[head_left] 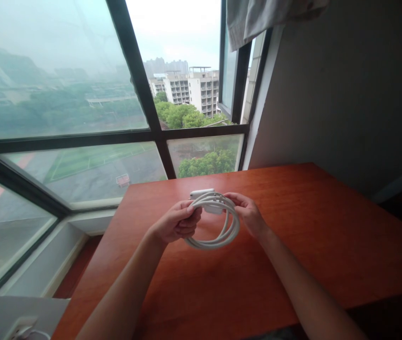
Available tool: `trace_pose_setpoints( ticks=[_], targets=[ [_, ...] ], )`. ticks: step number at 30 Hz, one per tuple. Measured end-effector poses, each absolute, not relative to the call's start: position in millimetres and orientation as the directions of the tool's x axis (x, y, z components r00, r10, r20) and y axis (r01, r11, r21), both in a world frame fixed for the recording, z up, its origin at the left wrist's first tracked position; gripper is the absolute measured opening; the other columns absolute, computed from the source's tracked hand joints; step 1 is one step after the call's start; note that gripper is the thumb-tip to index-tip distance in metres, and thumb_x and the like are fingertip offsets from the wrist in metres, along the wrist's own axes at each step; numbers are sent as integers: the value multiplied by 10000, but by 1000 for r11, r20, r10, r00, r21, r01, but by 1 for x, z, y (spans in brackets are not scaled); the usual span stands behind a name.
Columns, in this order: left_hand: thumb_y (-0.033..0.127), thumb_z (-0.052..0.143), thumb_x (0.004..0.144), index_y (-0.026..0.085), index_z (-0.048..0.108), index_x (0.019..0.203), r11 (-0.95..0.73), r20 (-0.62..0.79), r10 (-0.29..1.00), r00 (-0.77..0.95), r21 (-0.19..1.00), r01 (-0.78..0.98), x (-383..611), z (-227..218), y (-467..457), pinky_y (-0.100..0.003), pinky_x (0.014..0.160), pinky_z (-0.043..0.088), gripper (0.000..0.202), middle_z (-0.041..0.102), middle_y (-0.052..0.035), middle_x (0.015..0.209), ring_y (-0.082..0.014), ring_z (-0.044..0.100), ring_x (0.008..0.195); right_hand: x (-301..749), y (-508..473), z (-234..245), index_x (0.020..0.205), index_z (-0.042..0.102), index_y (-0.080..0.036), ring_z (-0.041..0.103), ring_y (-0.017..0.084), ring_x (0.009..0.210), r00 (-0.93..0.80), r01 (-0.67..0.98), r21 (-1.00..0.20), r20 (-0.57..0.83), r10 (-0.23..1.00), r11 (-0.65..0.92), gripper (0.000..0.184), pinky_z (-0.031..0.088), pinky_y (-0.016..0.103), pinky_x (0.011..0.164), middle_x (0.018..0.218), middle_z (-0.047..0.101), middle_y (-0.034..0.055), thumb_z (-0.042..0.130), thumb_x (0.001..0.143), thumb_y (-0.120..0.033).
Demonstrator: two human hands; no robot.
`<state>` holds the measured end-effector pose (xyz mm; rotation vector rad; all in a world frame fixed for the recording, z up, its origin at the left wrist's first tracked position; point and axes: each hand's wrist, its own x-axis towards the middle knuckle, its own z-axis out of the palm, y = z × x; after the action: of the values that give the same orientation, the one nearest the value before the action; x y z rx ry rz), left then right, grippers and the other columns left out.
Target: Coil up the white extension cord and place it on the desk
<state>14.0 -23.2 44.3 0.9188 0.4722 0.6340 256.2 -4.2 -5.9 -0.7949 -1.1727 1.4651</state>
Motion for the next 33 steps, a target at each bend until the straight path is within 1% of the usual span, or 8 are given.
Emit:
trace_pose_setpoints(
  ticks=[3, 8, 13, 16, 19, 27, 30, 33],
  targets=[
    [430, 708, 801, 162, 518, 771, 455, -141, 697, 703, 844, -283, 14, 44, -21, -122, 343, 161, 330, 274, 103, 481, -6, 148, 356, 258, -5, -5, 980, 710, -188, 673, 204, 848, -266, -321, -947, 89, 960, -1, 347, 550, 368, 814, 949, 735, 41, 635, 643, -162],
    [419, 687, 825, 150, 546, 788, 377, -161, 753, 638, 900, -219, 18, 50, -23, -135, 367, 165, 305, 295, 88, 512, -18, 173, 397, 262, -5, 3, 881, 718, -172, 633, 167, 657, -308, -261, -965, 68, 949, -16, 327, 543, 304, 625, 757, 719, 24, 599, 578, -140],
    [425, 692, 818, 154, 579, 804, 189, -130, 885, 447, 978, -90, 30, 58, -28, -143, 397, 232, 294, 369, 62, 540, -44, 300, 435, 265, -4, 5, 793, 724, -164, 592, 147, 566, -396, -203, -979, 74, 915, -9, 260, 497, 270, 564, 618, 675, 5, 581, 578, -130],
    [438, 695, 804, 143, 599, 773, 54, -63, 939, 338, 998, 34, 34, 55, -26, -168, 420, 311, 311, 440, 37, 543, -70, 382, 457, 266, -4, 2, 803, 735, -156, 572, 138, 543, -419, -209, -978, 68, 905, -23, 301, 473, 257, 547, 603, 666, 6, 555, 564, -121],
    [459, 660, 816, 144, 606, 760, -10, -22, 959, 283, 994, 110, 36, 50, -23, -192, 441, 359, 325, 463, 26, 561, -93, 422, 475, 267, -3, 1, 822, 747, -150, 557, 131, 544, -404, -222, -973, 39, 914, -56, 352, 445, 239, 530, 606, 661, 8, 534, 543, -116],
    [421, 624, 841, 149, 644, 753, -199, 142, 955, 262, 958, 206, 39, 35, -16, -209, 558, 367, 286, 538, -4, 652, -127, 466, 604, 269, -2, 5, 761, 740, -141, 531, 117, 516, -315, -265, -948, -90, 945, -178, 306, 402, 225, 496, 614, 668, 19, 557, 517, -118],
    [443, 582, 874, 160, 616, 763, -230, 167, 949, 267, 947, 224, 39, 26, -15, -211, 582, 373, 306, 544, -8, 693, -135, 471, 643, 270, -1, 5, 731, 739, -134, 524, 114, 522, -292, -260, -951, -89, 952, -169, 290, 381, 215, 487, 607, 667, 20, 557, 507, -112],
    [470, 521, 907, 157, 611, 827, -232, 159, 945, 286, 941, 244, 38, 18, -14, -228, 662, 418, 335, 586, -30, 790, -155, 517, 737, 271, 1, 2, 730, 736, -130, 512, 108, 514, -288, -256, -948, -114, 951, -192, 299, 348, 206, 469, 607, 671, 22, 553, 495, -104]
  ],
)
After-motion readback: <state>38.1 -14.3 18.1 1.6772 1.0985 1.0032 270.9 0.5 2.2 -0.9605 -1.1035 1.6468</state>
